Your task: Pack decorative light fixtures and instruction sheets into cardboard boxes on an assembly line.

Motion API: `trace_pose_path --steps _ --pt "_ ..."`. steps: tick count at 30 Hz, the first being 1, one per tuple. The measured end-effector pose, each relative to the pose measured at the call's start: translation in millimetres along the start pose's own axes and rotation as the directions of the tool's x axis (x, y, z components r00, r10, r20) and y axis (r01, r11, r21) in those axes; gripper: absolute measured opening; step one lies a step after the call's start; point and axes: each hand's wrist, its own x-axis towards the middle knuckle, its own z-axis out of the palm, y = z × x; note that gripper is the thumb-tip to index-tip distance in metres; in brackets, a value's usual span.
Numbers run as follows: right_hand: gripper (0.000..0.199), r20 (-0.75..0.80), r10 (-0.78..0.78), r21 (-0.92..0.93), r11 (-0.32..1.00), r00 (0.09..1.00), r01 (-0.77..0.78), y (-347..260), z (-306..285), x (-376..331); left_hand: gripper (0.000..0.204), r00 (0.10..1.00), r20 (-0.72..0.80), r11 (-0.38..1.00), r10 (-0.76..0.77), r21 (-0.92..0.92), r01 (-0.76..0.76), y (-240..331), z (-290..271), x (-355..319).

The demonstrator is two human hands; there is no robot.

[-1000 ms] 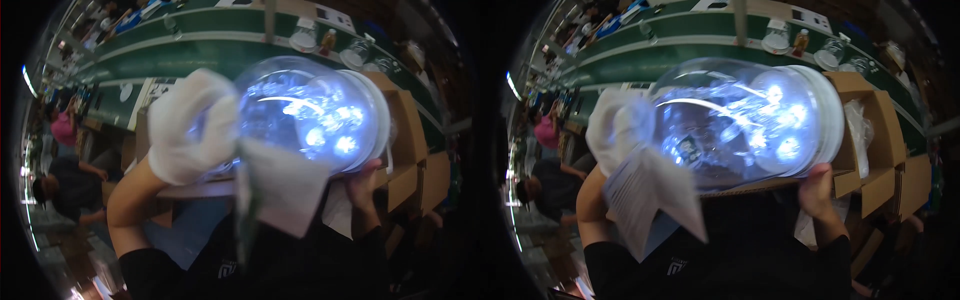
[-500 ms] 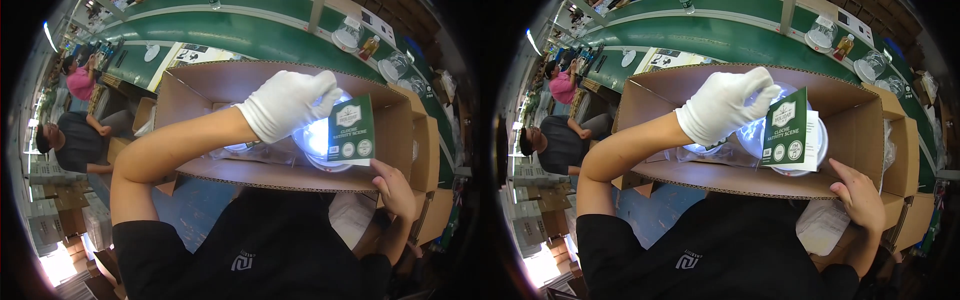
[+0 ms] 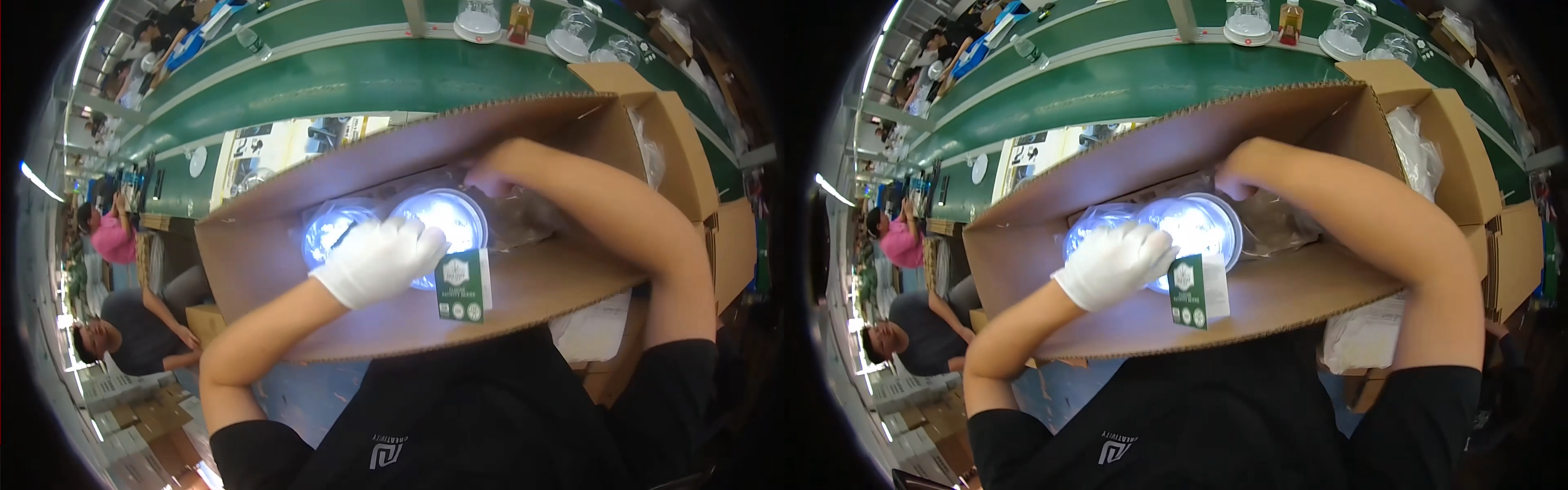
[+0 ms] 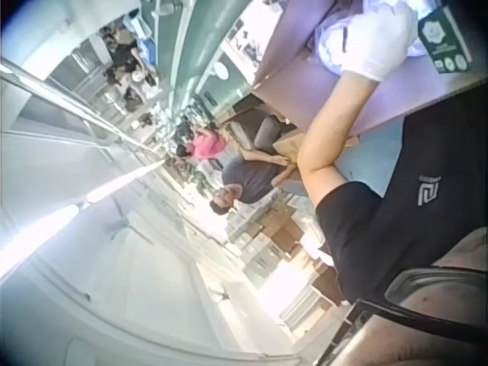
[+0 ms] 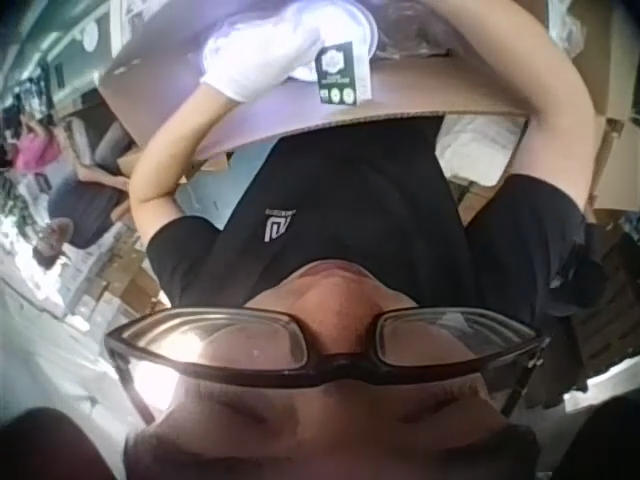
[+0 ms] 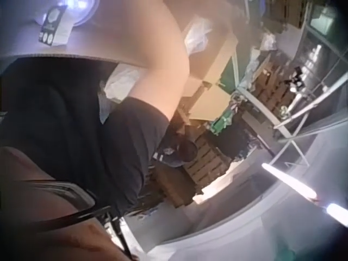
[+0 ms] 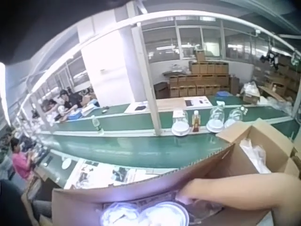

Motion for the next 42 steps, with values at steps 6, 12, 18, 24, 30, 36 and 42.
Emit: trace_pose_path --steps 6,12,18,24,30,36,42 --pt "0.047 -0.485 0.103 0.146 0.989 0.868 -0.036 31.6 91.0 77.7 0.022 1.0 -0.011 1.0 0.013 0.027 -0.012 6.6 2.1 -2.5" --pt "0.037 -0.127 0.107 -0.131 0.984 0.986 -0.123 54.9 103.0 69.7 0.014 0.997 0.067 1.0 -0.026 -0.012 0.026 -2.4 8.7 -12.1" --pt "0.048 0.051 0.128 -0.102 0.987 0.99 -0.123 20.3 68.3 61.9 0.019 0.996 0.053 0.996 -0.078 0.049 0.076 -18.3 6.5 -5.8" --pt "0.057 -0.256 0.252 0.21 0.957 0.933 -0.2 -19.7 48.5 28.2 0.021 0.994 0.078 0.997 -0.071 0.041 0.068 -11.3 13.6 -7.4" --pt "0.034 -0.181 0.098 -0.102 0.988 0.979 -0.118 -29.9 7.9 -6.8 0.016 0.971 0.113 0.976 -0.212 -0.029 0.216 -21.7 8.4 -5.4" --pt "0.036 0.293 0.193 -0.28 0.954 0.936 -0.109 -69.0 9.7 -9.3 0.013 0.884 0.054 0.879 -0.465 -0.088 0.468 -42.4 13.1 -7.6" --pt "0.047 0.303 -0.381 0.319 0.904 0.874 0.283 -57.0 82.9 33.2 0.016 0.872 0.051 0.868 -0.487 -0.079 0.489 -46.2 19.4 1.8"
